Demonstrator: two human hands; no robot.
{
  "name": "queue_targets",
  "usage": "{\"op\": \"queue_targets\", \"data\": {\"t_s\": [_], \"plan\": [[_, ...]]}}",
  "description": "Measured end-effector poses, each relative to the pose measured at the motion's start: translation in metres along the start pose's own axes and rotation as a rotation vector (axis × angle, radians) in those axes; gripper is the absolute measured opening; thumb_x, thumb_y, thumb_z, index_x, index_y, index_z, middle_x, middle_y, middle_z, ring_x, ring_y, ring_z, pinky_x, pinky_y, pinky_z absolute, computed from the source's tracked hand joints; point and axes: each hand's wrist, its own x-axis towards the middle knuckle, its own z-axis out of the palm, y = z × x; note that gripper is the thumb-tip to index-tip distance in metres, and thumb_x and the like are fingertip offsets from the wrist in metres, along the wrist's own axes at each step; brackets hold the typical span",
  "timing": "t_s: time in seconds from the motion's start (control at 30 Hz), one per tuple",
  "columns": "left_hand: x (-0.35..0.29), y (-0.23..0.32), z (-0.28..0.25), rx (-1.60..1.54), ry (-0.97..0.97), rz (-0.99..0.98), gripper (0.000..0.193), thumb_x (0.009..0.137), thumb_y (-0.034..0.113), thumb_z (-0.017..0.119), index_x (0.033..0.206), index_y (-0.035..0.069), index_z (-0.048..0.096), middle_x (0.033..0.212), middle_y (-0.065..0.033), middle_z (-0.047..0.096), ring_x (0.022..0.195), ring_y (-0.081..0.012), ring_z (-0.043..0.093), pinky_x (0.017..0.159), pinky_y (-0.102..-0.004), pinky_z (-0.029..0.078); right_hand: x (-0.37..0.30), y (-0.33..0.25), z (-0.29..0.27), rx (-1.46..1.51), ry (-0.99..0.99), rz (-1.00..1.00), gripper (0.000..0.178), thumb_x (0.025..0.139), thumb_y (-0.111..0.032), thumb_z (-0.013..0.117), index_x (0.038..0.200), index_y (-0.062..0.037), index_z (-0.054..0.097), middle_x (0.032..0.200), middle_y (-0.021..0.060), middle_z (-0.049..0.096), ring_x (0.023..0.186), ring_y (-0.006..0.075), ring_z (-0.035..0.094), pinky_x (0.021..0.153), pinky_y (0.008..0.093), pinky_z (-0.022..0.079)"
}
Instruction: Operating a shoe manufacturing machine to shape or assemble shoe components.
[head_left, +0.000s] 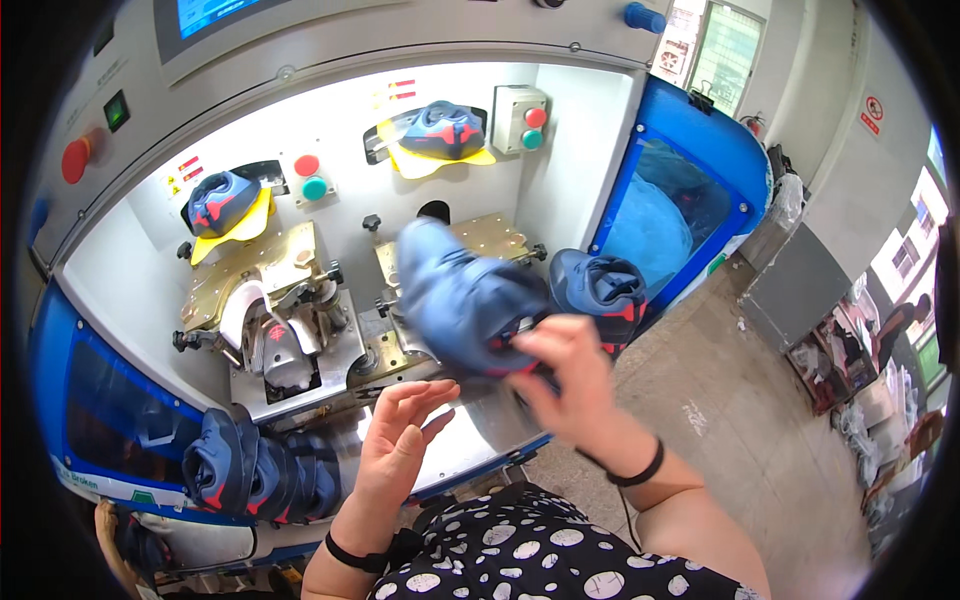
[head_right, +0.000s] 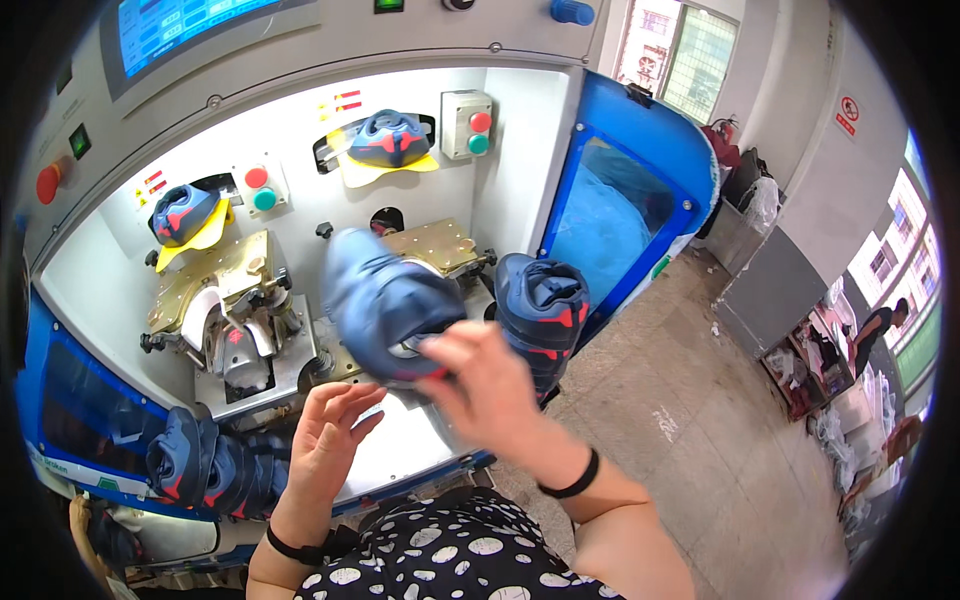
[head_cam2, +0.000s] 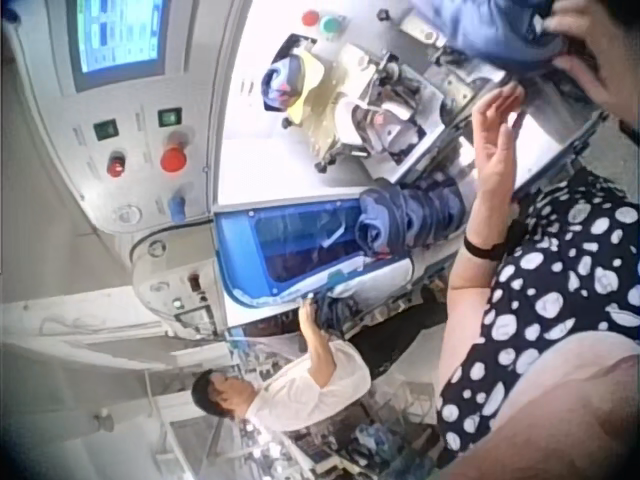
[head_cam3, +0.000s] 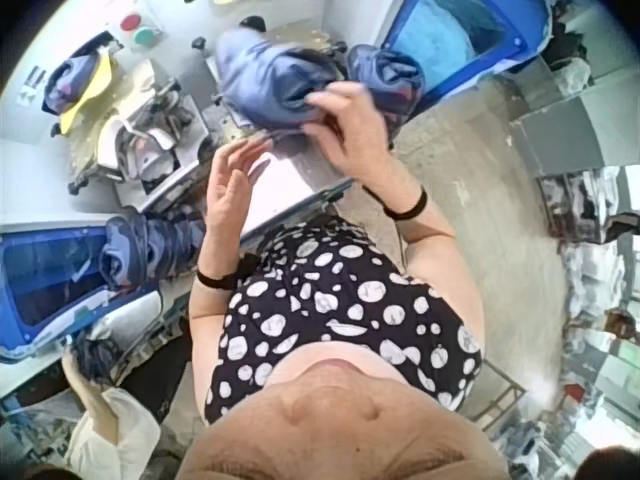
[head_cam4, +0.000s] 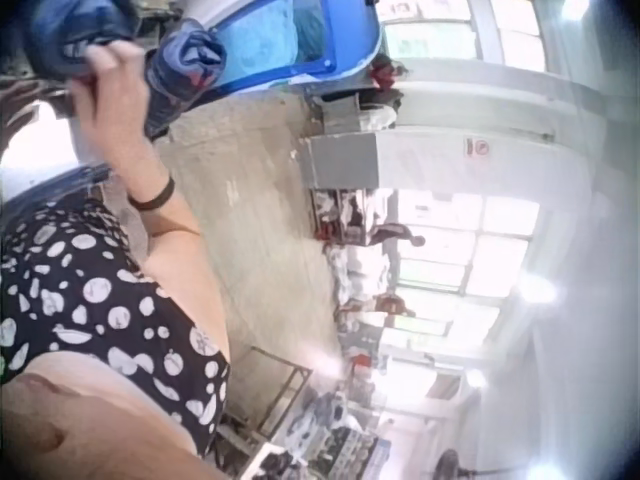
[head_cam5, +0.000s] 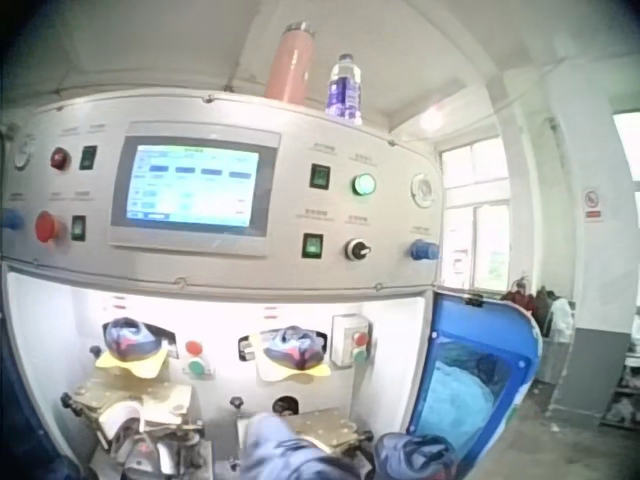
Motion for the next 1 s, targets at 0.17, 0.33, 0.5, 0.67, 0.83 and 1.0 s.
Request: {"op": "queue_targets", "data": {"t_s": [0.17, 0.33, 0.5, 0.67, 0.83, 1.0], "plan": [[0.010, -0.016, 0.002, 0.010, -0.016, -0.102, 0.042, 0.097, 0.027, 0.062, 0.128, 0.004, 0.047, 0.137, -0.0162, 0.052, 0.131, -0.0278, 0.049, 0.106, -0.0427, 0.042, 0.024, 0.043, -0.073, -0.247, 0.141, 0.236, 0.027, 0.085, -0.013, 0.071, 0.108, -0.0056, 0.061, 0.099, 0.0128, 0.058, 0.090, 0.0302, 0.059, 0.072, 0.0368, 0.049], [0.013, -0.026, -0.004, 0.052, 0.022, -0.153, 0.034, 0.096, 0.023, 0.063, 0.122, 0.006, 0.051, 0.132, -0.0149, 0.054, 0.124, -0.0257, 0.054, 0.103, -0.0407, 0.045, 0.013, 0.080, -0.081, -0.428, 0.025, 0.457, 0.017, 0.092, -0.016, 0.064, 0.108, -0.0110, 0.063, 0.100, 0.0071, 0.058, 0.081, 0.0268, 0.062, 0.068, 0.0345, 0.049], [0.013, -0.027, -0.011, 0.077, 0.048, -0.172, 0.028, 0.097, 0.022, 0.062, 0.118, 0.006, 0.054, 0.130, -0.0154, 0.056, 0.121, -0.0284, 0.056, 0.100, -0.0425, 0.048, -0.007, 0.089, -0.080, -0.411, 0.167, 0.445, 0.016, 0.092, -0.013, 0.062, 0.107, -0.0114, 0.064, 0.098, 0.0069, 0.057, 0.078, 0.0260, 0.061, 0.066, 0.0334, 0.048], [0.011, -0.026, -0.016, 0.106, 0.108, -0.194, 0.024, 0.097, 0.022, 0.061, 0.113, 0.005, 0.056, 0.127, -0.0163, 0.057, 0.118, -0.0312, 0.058, 0.097, -0.0447, 0.050, -0.002, 0.092, -0.083, -0.414, 0.138, 0.300, 0.014, 0.090, -0.006, 0.060, 0.101, -0.0108, 0.067, 0.093, 0.0066, 0.054, 0.080, 0.0243, 0.059, 0.066, 0.0329, 0.046], [0.009, -0.027, -0.020, 0.121, 0.116, -0.198, 0.022, 0.098, 0.022, 0.061, 0.112, 0.005, 0.056, 0.124, -0.0155, 0.059, 0.115, -0.0299, 0.060, 0.095, -0.0439, 0.051, 0.008, 0.107, -0.073, -0.572, 0.059, 0.300, 0.014, 0.094, -0.011, 0.059, 0.104, -0.0135, 0.067, 0.093, 0.0071, 0.054, 0.086, 0.0255, 0.060, 0.067, 0.0358, 0.049], [0.002, -0.027, -0.028, 0.147, 0.168, -0.211, 0.023, 0.097, 0.023, 0.062, 0.111, 0.005, 0.056, 0.121, -0.0148, 0.061, 0.113, -0.0288, 0.061, 0.092, -0.0425, 0.052, 0.003, 0.107, -0.058, -0.668, 0.082, 0.346, 0.017, 0.095, -0.017, 0.059, 0.110, -0.0147, 0.066, 0.104, 0.0090, 0.055, 0.089, 0.0278, 0.060, 0.071, 0.0373, 0.051]]}}
